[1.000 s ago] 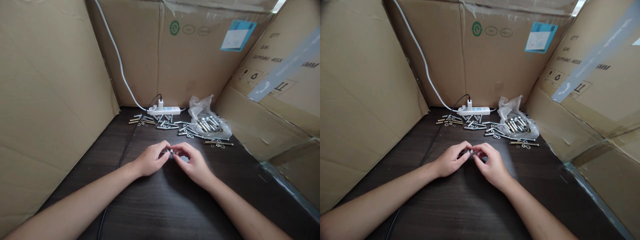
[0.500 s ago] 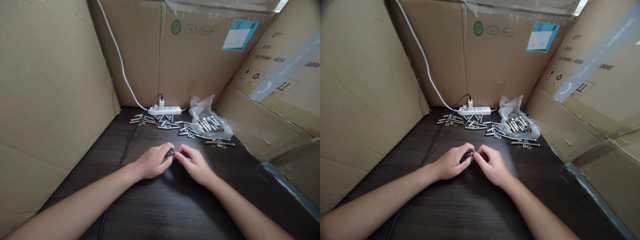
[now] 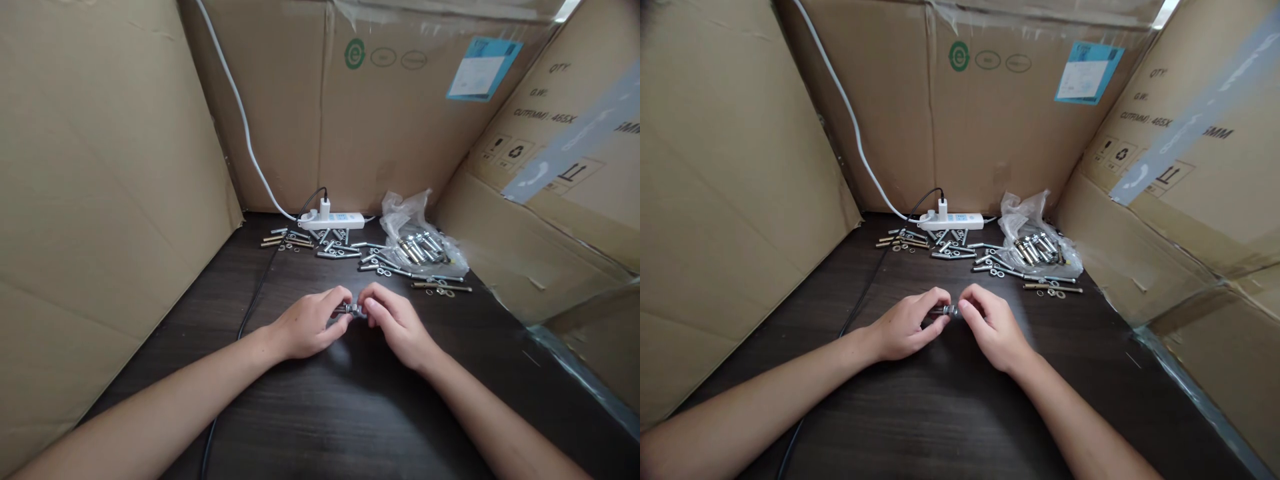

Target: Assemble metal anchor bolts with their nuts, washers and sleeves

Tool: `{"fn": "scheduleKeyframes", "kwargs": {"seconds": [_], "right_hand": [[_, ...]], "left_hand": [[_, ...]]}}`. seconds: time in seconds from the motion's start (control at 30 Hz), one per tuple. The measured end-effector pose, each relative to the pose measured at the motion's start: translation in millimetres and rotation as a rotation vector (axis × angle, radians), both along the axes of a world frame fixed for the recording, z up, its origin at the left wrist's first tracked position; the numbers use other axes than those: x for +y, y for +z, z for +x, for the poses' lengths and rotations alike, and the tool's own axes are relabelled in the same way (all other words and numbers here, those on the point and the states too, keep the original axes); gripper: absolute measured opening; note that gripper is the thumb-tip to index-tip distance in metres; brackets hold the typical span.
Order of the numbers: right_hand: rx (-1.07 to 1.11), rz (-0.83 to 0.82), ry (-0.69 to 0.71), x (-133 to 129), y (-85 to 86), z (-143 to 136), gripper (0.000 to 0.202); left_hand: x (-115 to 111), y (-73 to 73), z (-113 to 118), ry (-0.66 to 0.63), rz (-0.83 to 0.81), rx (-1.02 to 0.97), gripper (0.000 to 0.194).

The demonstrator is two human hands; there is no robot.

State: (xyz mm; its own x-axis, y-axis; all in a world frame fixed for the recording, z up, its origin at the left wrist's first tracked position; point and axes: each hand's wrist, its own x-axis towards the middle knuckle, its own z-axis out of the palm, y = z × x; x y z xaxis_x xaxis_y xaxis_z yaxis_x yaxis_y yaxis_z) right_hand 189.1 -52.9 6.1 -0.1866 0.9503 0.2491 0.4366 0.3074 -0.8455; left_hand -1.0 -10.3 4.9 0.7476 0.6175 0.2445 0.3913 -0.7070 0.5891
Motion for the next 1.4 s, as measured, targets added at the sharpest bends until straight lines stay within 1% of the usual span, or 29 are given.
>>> {"fn": "scheduleKeyframes", "kwargs": {"seconds": [0.07,0.17,0.33,0.47,0.67,0.73,0.8,0.9,1.03,1.2,1.4], "right_hand": [[0.014,0.024,0.02,-1,2.0,1,0.013],[-0.008,0.041,0.045,-2,2.7,0,0.011],[-0.057,0.045,0.009,-3,3.6,-2,0.008],[-0.106,0.035,0.003,-1,3.9,-2,0.016],[-0.152,-0.011,0.044,0,-1.5,-1,0.038],[-0.154,-0.018,0.034,0,-1.4,0,0.04],[-0.132,-0.006,0.006,0,0.5,1,0.034],[-0.074,0.006,-0.009,-1,4.1,2,0.016],[-0.086,0.012,0.021,-2,6.2,0,0.011],[-0.124,0.0,0.041,0,4.2,0,0.02],[-0.111,-0.058,0.048,3,-7.4,0,0.04]], "left_hand": [[0,-0.2,0,0.006,0.003,0.004,0.018],[1,-0.9,0,0.009,0.01,0.01,0.017],[2,-1.9,0,-0.006,0.018,0.002,0.019],[2,-2.7,0,-0.017,0.032,0.011,0.018],[2,-3.5,0,-0.014,0.032,0.018,0.017],[1,-3.2,0,-0.016,0.032,0.021,0.017],[1,-2.8,1,-0.016,0.034,0.022,0.017],[1,-2.6,1,-0.013,0.033,0.029,0.017],[1,-3.4,0,-0.02,0.043,0.038,0.016],[1,-4.8,0,-0.034,0.063,0.047,0.015],[1,-5.5,0,-0.05,0.073,0.051,0.016]]}}
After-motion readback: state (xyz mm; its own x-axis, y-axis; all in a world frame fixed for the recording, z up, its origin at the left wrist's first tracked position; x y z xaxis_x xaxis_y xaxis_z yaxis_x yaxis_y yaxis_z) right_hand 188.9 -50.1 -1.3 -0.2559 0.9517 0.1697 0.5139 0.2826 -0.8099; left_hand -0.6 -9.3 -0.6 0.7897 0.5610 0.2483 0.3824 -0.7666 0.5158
